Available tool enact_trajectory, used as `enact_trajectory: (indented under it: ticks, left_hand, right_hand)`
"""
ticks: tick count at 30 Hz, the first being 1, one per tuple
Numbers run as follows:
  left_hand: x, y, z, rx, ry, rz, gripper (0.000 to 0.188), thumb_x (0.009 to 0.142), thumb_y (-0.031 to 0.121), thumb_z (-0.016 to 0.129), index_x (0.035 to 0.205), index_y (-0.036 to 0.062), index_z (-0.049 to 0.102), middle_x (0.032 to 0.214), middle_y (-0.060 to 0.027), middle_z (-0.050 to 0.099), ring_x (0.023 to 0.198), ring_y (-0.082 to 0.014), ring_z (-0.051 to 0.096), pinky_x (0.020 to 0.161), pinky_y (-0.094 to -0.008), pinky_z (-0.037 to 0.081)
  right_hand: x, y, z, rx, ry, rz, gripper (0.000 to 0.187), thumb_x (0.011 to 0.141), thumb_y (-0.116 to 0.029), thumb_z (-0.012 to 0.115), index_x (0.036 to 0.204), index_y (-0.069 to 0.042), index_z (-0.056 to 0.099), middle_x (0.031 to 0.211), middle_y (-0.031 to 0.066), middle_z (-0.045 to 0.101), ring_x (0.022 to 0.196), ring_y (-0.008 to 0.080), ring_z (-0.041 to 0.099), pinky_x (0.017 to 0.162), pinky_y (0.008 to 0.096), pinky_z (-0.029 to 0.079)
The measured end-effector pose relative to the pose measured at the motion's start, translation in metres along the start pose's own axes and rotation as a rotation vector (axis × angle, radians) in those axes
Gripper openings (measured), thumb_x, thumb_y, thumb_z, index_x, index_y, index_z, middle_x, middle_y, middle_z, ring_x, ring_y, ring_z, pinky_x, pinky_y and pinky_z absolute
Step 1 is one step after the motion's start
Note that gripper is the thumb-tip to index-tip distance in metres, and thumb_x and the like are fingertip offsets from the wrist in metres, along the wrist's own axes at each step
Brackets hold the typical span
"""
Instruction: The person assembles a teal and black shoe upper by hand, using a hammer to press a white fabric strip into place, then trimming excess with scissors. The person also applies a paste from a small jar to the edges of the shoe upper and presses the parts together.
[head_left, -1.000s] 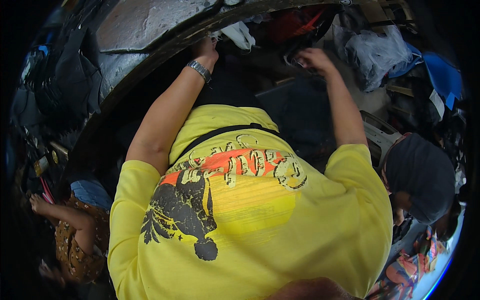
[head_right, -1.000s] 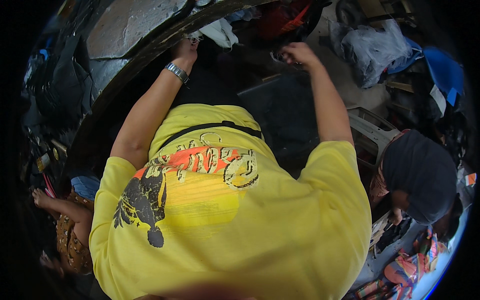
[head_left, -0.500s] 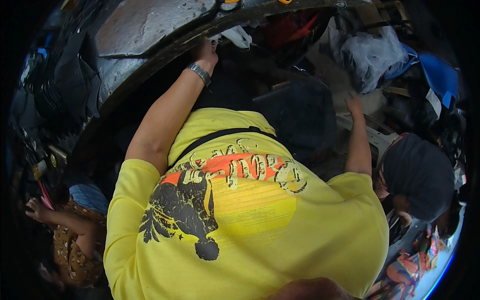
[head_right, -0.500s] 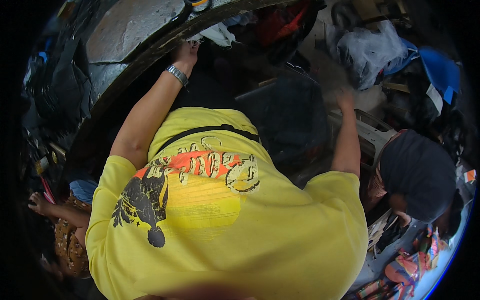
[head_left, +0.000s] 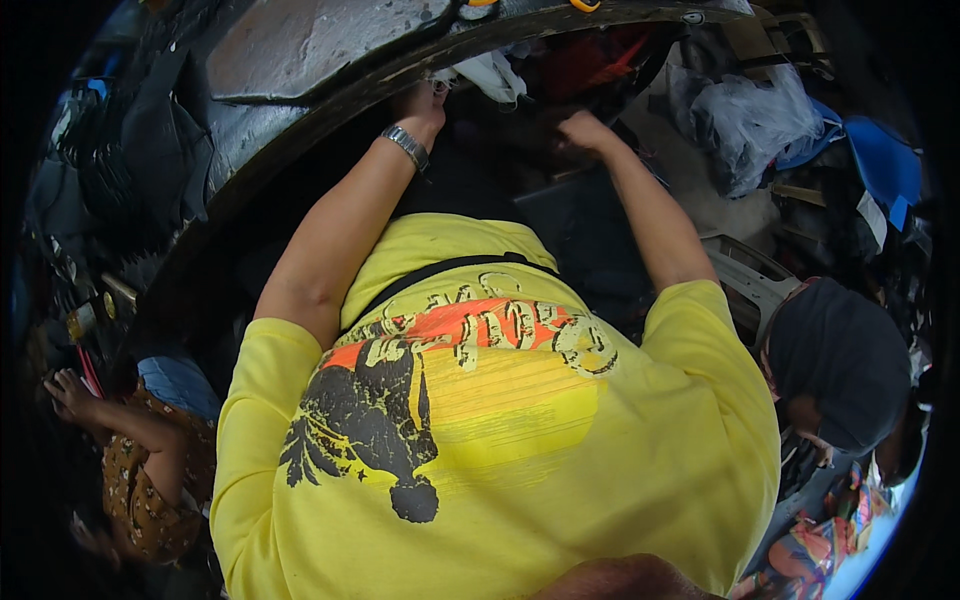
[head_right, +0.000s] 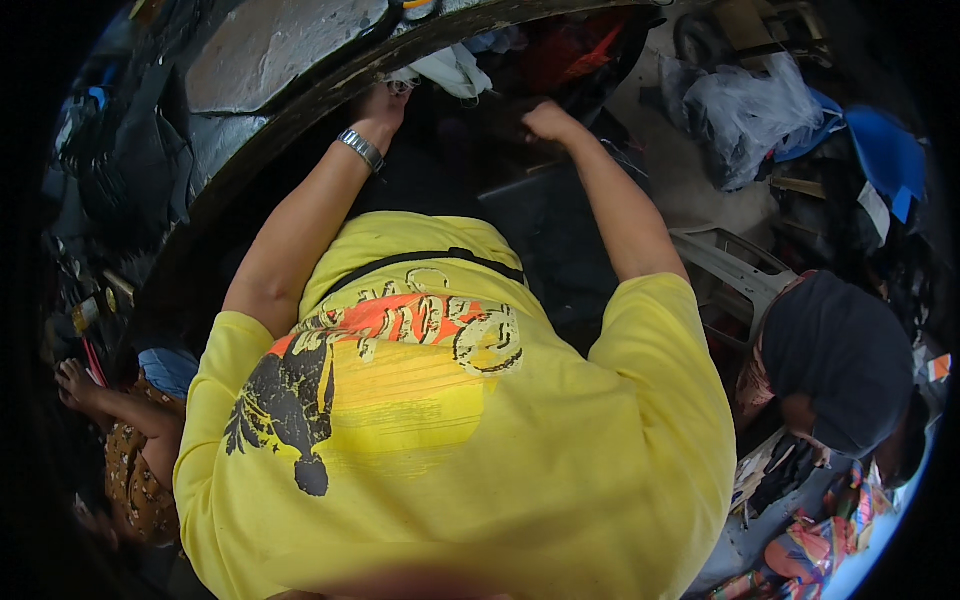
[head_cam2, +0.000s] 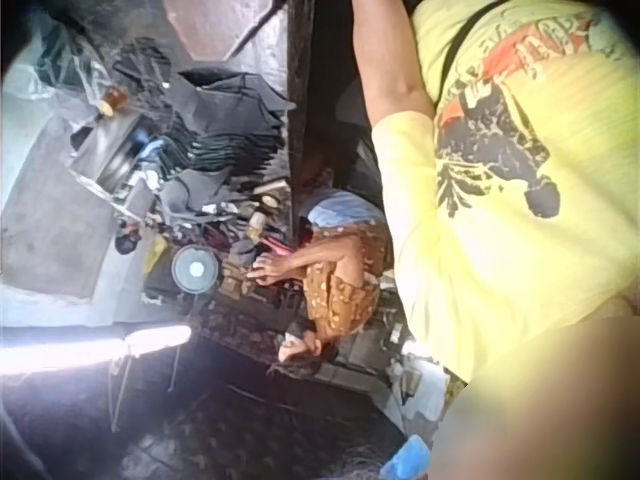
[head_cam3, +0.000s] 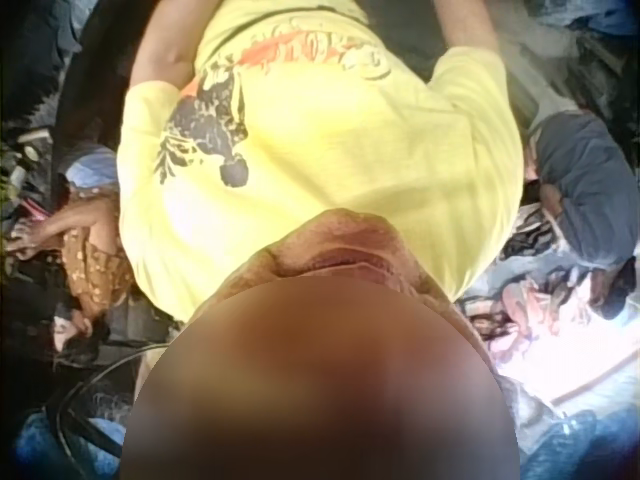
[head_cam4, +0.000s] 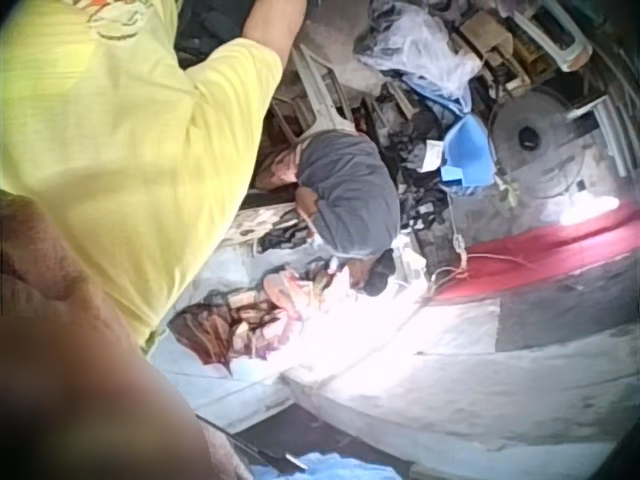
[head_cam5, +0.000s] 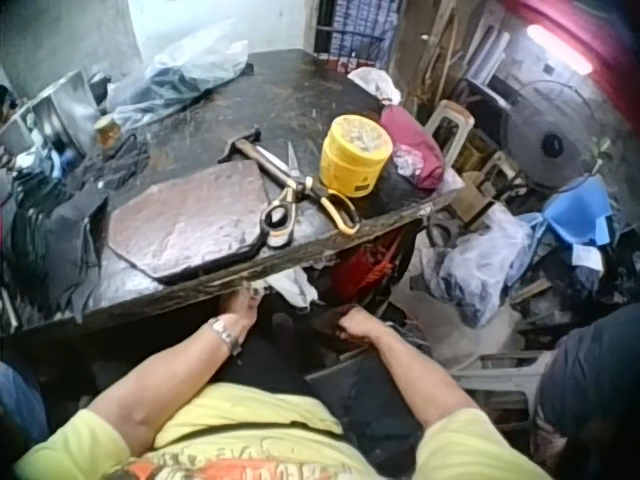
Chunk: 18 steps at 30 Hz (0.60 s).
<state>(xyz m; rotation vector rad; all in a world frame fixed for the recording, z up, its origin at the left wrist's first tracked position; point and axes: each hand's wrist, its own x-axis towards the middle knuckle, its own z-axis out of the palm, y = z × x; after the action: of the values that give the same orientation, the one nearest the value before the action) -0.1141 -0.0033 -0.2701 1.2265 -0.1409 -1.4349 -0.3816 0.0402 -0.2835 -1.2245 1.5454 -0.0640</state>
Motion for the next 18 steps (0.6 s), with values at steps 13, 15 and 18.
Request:
enact_trajectory:
  ticks: [13,15,18]
  left_hand:
    - [0.013,-0.008,-0.004,-0.115,-0.047,-0.044,0.009,0.1,0.017,0.058,0.106,0.0106,0.059,0.1,-0.0045,0.063,0.093,-0.0194,0.059,0.091,-0.0419,0.05]
    - [0.012,-0.008,-0.004,-0.098,-0.042,-0.081,0.006,0.099,0.016,0.058,0.103,0.011,0.06,0.095,-0.0035,0.062,0.087,-0.0185,0.057,0.09,-0.0416,0.049]
    - [0.013,-0.011,-0.002,-0.062,-0.104,-0.139,0.007,0.1,0.017,0.057,0.104,0.0118,0.06,0.094,-0.0028,0.061,0.084,-0.0177,0.056,0.088,-0.0406,0.049]
  right_hand:
    - [-0.181,0.288,-0.114,-0.647,0.605,0.664,0.071,0.089,-0.035,0.066,0.148,-0.006,0.04,0.132,0.0222,0.06,0.122,0.0384,0.058,0.103,0.0438,0.045]
    - [-0.201,0.309,-0.102,-0.695,0.399,0.759,0.072,0.088,-0.032,0.067,0.149,-0.006,0.039,0.135,0.024,0.058,0.126,0.0391,0.056,0.106,0.0423,0.043]
    - [-0.19,0.287,-0.085,-0.27,0.469,0.582,0.062,0.085,-0.025,0.071,0.142,-0.01,0.051,0.131,0.0205,0.062,0.12,0.0358,0.06,0.102,0.0385,0.046]
